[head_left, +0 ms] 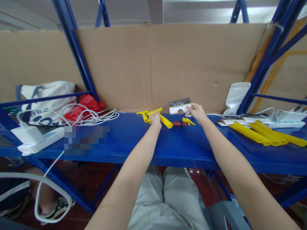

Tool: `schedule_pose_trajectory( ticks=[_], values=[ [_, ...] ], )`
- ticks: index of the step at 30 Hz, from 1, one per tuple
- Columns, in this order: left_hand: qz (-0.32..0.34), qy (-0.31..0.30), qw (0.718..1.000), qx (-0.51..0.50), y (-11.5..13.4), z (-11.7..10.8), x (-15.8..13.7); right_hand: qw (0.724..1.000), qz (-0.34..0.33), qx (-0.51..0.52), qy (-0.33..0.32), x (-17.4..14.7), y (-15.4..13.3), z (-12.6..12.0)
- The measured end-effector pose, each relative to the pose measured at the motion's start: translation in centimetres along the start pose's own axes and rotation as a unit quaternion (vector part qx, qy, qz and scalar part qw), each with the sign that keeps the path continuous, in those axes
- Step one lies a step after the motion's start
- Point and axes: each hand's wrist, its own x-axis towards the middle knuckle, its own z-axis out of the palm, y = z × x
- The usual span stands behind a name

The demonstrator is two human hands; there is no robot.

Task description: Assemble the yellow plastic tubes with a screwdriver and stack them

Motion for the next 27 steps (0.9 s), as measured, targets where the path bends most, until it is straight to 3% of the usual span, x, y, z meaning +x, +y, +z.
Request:
schedule_pose_trajectory(
  ticks=[4, 9, 12, 18, 27],
  values=[
    [0.055, 0.045, 0.997, -0.002, 0.2, -0.3, 0.8, 1.0, 0.005, 0.005, 0.01, 0.4, 0.2, -1.3],
    [0.04, 0.079, 0.996, -0.012, 0.6, -0.4, 0.9, 0.996, 0.031, 0.048, -0.067, -0.2, -0.4, -1.3],
    [0.013, 0.054, 0.998, -0.018, 0.8, -0.3, 0.3, 0.991, 0.033, 0.07, -0.106, -0.8, -0.6, -0.5],
    [-0.014, -0.016, 0.999, -0.035, 1.1, 0.2, -1.1, 0.988, 0.021, 0.108, -0.108, -1.6, -0.4, 1.8],
    [-0.002, -0.014, 0.996, -0.083, 1.3, 0.1, -1.6, 0.987, 0.03, 0.128, -0.094, -2.4, -0.6, 3.2]
  ],
)
